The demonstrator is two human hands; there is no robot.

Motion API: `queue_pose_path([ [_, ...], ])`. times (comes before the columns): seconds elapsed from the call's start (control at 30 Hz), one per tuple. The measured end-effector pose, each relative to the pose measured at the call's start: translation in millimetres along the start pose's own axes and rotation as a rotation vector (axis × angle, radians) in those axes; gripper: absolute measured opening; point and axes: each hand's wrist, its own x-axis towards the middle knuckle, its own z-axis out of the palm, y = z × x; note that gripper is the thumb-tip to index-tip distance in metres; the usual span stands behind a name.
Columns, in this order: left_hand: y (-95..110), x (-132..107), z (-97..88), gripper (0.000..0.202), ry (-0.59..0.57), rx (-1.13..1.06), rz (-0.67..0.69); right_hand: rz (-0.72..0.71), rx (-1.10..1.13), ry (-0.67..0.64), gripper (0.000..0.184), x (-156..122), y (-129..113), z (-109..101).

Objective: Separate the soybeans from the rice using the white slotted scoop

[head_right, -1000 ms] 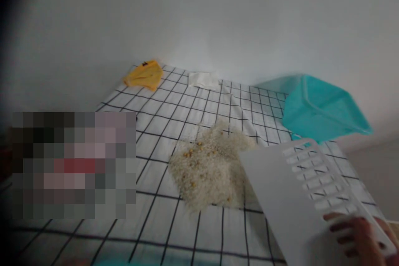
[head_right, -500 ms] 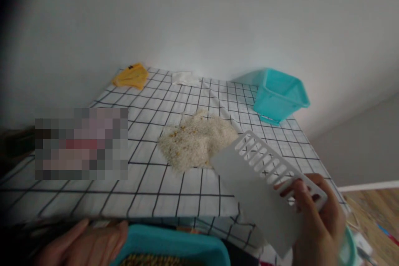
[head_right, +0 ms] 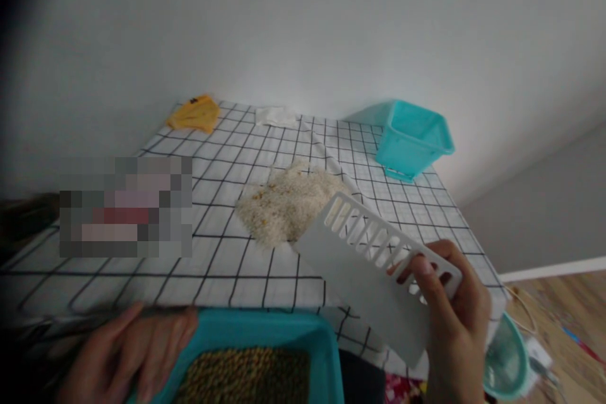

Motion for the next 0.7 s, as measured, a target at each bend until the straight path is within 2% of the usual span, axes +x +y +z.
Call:
queue_pose_path([
  [0.03,1.2,1.2,0.8,0.055,-0.08,-0.036,-0.013,0.001,-0.008,0.005,0.024,0.4,0.1,-0.7],
  [0.1,2.6,2.3,2.3,0.052,-0.116,-0.086,0.004,0.005,-0.032,0.013,0.024,1.5,0.9,-2.5],
  [0.3,3.5,0.8,4.6,0.052,-0.044,-0.054,0.028,0.042,-0.035,-0.035,0.025,1.8,0.0,-5.0],
  [0.43,6.2,-1.2,12.4,0.056,-0.039,-0.057,0.031,0.033,-0.041,-0.057,0.021,0.9,-2.4,-4.3],
  [0.53,4.9,-3.9,15.7,0.056,0.017,-0.121,0.105,0.036,-0.03,-0.065,0.021,1.2,-1.8,-3.2],
  [0.63,4.5,-5.9,13.6,0.054,0.089,-0.089,0.083,0.041,-0.008,-0.065,0.026,2.3,-0.2,-1.7],
  [0.7,6.7,-6.5,12.5,0.056,0.093,-0.026,0.039,0.035,0.003,-0.067,0.029,3.1,0.4,-0.6],
])
